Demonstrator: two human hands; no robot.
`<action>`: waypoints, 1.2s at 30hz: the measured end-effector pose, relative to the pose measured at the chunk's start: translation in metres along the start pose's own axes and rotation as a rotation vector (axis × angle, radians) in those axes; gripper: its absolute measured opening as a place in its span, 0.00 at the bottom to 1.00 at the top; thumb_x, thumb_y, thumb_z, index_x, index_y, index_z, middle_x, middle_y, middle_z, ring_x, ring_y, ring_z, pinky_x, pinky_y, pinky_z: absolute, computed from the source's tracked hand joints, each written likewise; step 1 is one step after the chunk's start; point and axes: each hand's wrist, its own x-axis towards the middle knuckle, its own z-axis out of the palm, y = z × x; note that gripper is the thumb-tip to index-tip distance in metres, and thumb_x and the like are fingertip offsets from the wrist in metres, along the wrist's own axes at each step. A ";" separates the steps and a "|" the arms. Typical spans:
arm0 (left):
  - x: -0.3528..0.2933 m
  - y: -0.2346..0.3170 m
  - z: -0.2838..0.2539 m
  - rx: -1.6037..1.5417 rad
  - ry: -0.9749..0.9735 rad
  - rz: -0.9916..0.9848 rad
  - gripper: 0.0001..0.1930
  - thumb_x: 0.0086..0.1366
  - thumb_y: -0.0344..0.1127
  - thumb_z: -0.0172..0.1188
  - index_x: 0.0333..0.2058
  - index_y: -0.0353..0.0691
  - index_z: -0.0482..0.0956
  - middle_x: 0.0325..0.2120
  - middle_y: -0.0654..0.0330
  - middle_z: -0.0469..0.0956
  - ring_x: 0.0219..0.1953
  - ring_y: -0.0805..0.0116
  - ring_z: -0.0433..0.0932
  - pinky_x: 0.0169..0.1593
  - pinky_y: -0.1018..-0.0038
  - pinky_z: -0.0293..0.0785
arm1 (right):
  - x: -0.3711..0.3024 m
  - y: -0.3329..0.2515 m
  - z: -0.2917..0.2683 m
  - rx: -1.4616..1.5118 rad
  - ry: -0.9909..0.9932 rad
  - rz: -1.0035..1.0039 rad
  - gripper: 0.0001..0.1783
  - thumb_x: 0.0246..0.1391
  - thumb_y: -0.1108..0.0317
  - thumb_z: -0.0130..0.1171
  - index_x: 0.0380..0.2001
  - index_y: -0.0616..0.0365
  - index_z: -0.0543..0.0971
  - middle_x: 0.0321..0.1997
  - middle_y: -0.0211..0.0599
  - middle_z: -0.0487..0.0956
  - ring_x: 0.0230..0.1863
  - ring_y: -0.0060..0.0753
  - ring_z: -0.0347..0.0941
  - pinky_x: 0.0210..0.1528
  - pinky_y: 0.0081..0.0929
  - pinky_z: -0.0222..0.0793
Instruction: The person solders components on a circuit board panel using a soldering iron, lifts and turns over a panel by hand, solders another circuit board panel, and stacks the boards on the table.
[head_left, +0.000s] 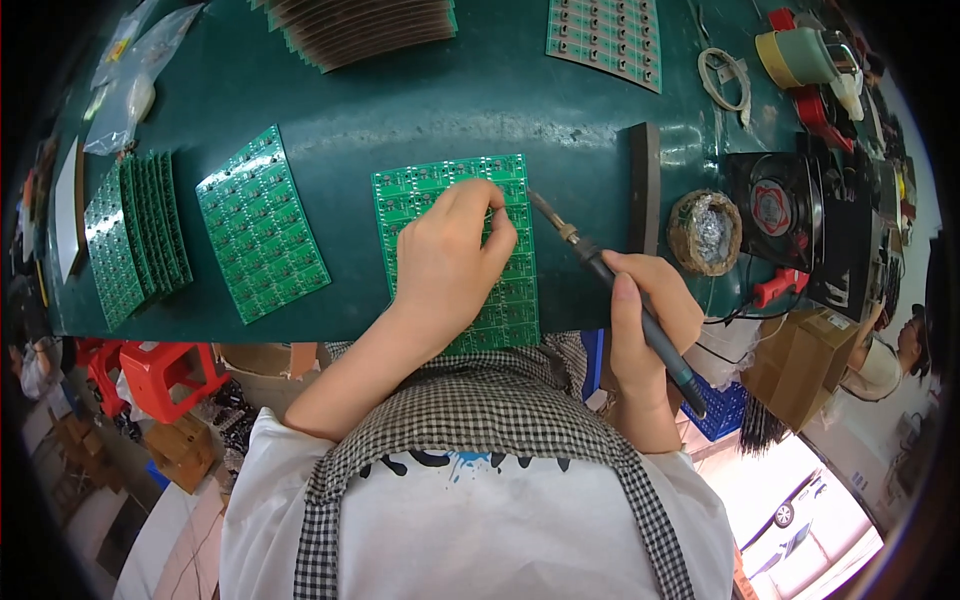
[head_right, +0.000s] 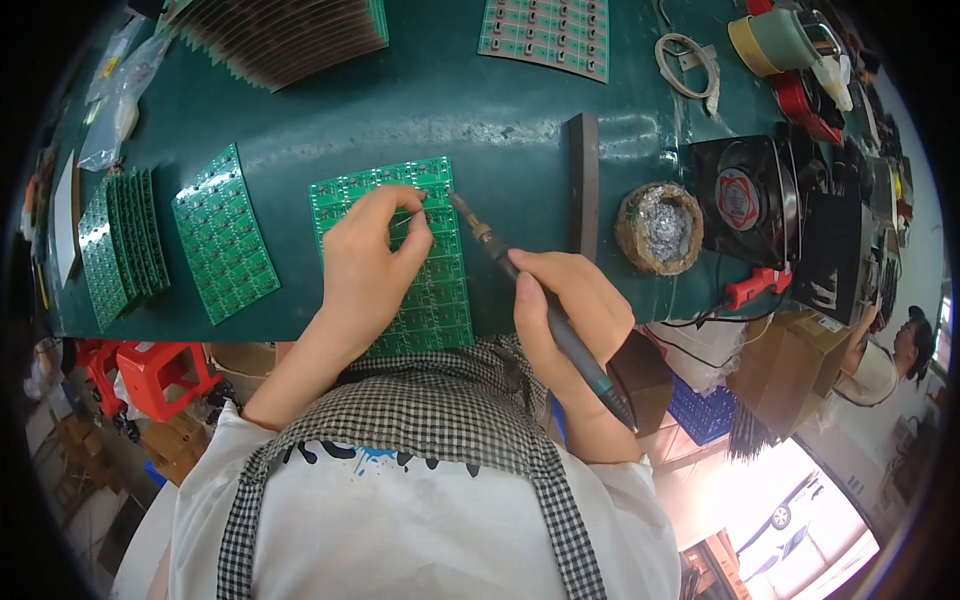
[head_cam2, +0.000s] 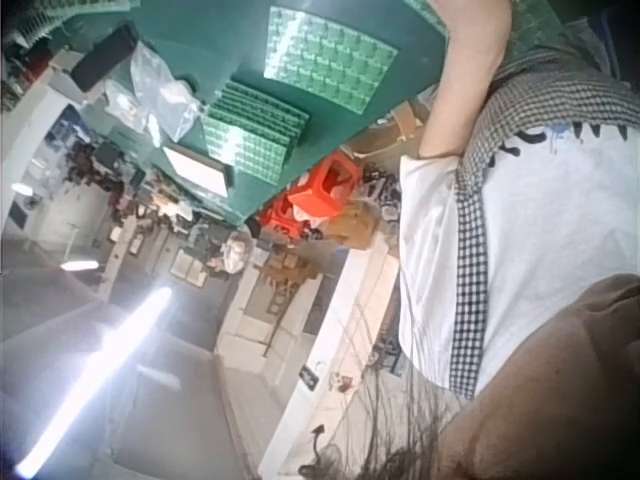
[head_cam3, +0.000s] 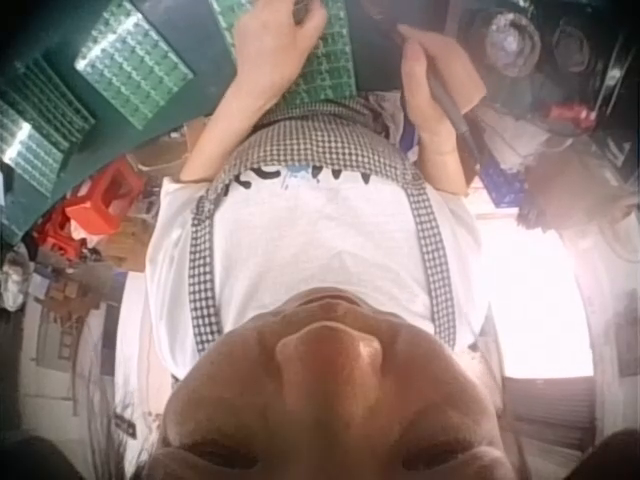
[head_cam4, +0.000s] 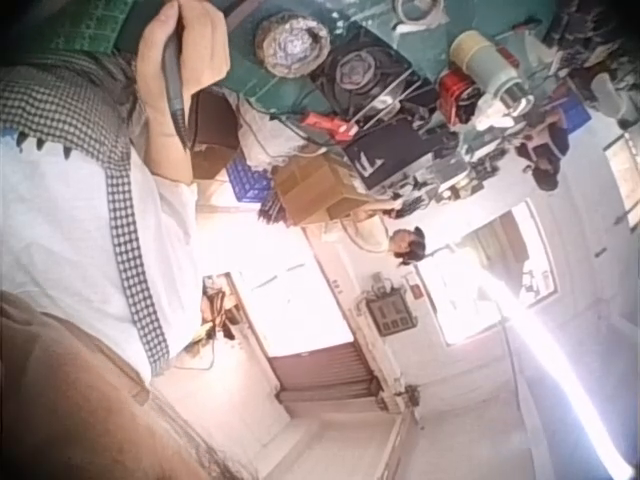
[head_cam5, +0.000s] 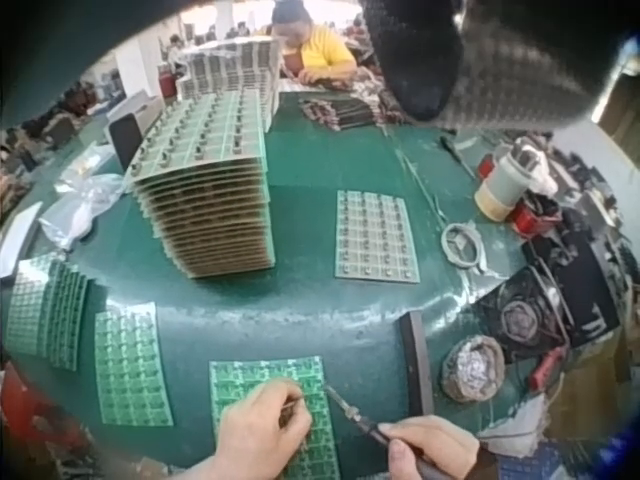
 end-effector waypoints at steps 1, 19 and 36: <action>0.002 0.002 -0.002 0.004 -0.026 -0.044 0.06 0.53 0.26 0.59 0.30 0.38 0.71 0.26 0.57 0.76 0.20 0.58 0.75 0.23 0.66 0.71 | 0.000 0.001 0.002 -0.001 0.001 0.002 0.08 0.44 0.82 0.57 0.31 0.68 0.79 0.28 0.46 0.80 0.27 0.38 0.77 0.31 0.25 0.72; 0.007 0.000 0.008 0.138 0.022 -0.039 0.05 0.54 0.24 0.60 0.31 0.36 0.74 0.30 0.56 0.78 0.29 0.57 0.79 0.31 0.69 0.75 | 0.004 0.005 0.010 0.036 -0.027 0.027 0.06 0.46 0.81 0.59 0.31 0.67 0.79 0.29 0.45 0.81 0.28 0.37 0.78 0.31 0.24 0.72; -0.006 0.009 -0.004 -0.002 -0.104 -0.056 0.07 0.54 0.24 0.59 0.31 0.35 0.71 0.32 0.56 0.76 0.26 0.56 0.77 0.28 0.66 0.74 | -0.010 0.002 -0.005 0.036 -0.030 0.038 0.06 0.46 0.80 0.58 0.31 0.67 0.80 0.27 0.45 0.80 0.27 0.37 0.78 0.30 0.24 0.72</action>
